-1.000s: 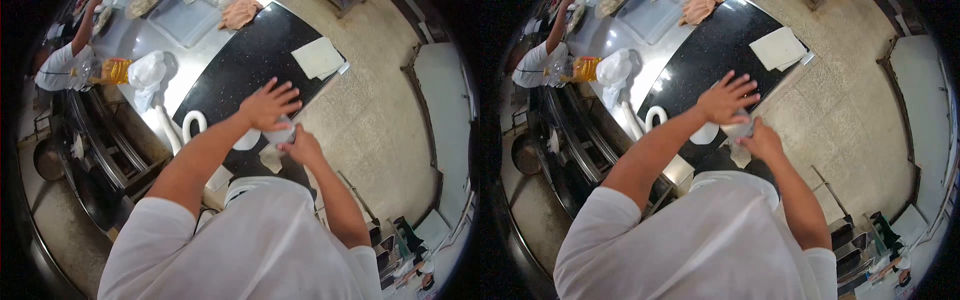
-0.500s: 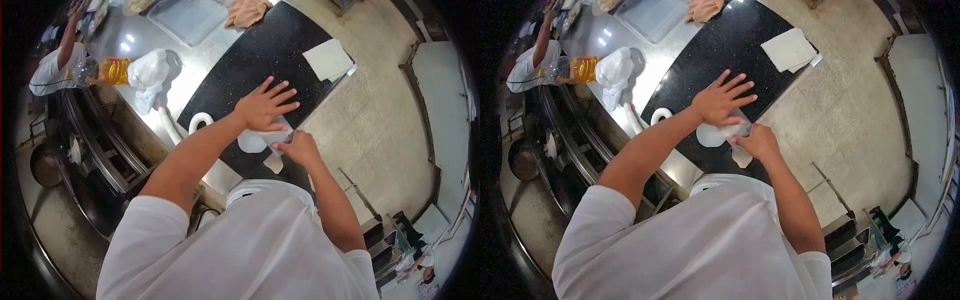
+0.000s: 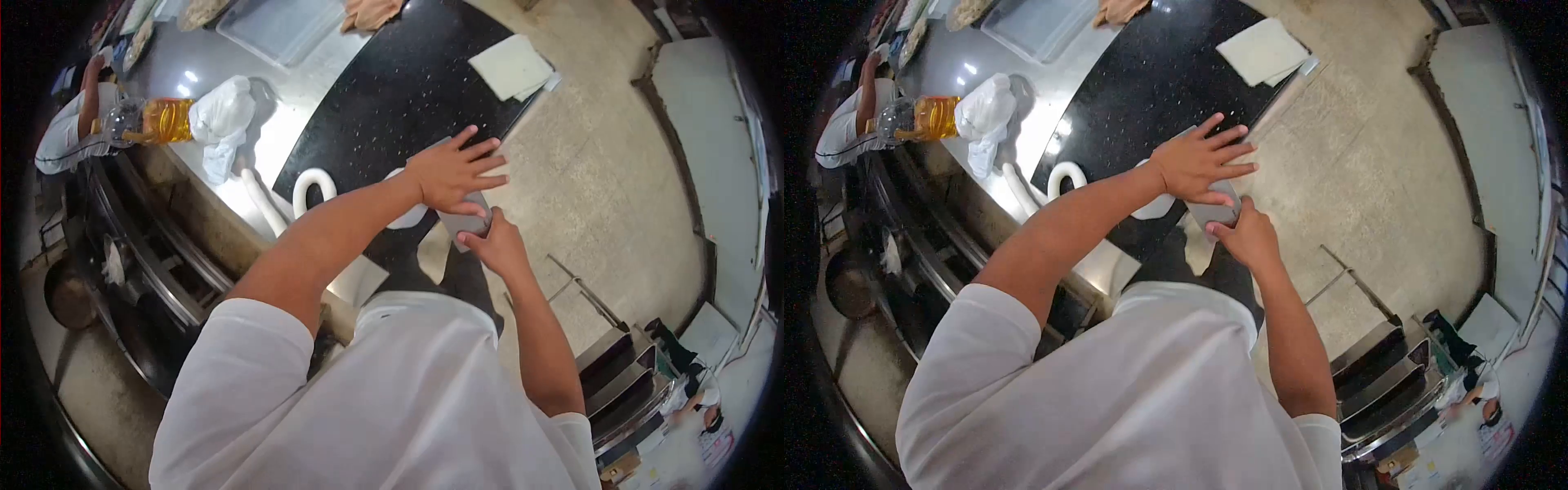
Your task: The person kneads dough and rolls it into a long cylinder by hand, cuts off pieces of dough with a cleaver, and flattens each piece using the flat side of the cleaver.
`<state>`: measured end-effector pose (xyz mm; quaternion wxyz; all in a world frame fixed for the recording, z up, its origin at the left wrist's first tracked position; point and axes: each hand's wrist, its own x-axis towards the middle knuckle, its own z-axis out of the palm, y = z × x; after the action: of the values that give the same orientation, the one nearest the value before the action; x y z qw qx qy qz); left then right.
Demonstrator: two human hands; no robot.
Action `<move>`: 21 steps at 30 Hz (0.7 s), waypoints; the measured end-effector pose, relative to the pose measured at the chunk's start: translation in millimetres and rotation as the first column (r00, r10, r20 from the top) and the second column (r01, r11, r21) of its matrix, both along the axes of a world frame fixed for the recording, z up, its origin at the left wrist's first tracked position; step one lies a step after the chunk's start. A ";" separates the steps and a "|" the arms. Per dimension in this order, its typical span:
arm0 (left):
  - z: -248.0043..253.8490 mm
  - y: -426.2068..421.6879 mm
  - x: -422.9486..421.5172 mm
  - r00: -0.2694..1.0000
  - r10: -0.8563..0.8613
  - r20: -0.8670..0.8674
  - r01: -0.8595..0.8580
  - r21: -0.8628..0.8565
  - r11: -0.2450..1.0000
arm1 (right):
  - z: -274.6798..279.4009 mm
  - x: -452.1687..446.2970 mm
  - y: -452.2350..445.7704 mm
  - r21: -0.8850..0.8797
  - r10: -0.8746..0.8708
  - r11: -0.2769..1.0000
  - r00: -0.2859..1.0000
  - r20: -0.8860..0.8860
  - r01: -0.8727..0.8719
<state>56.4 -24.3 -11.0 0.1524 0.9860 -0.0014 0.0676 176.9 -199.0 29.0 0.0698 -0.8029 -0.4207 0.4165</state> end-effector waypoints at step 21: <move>35.4 -49.3 -108.7 0.477 0.847 -0.232 -0.759 -0.595 0.264 | 31.6 -10.1 -12.2 0.150 0.137 0.976 0.980 0.142 -0.158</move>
<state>-52.2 -73.5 24.4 0.4148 0.7267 0.5110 0.1967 166.8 -211.2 60.6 0.0756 -0.7867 -0.5151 0.3318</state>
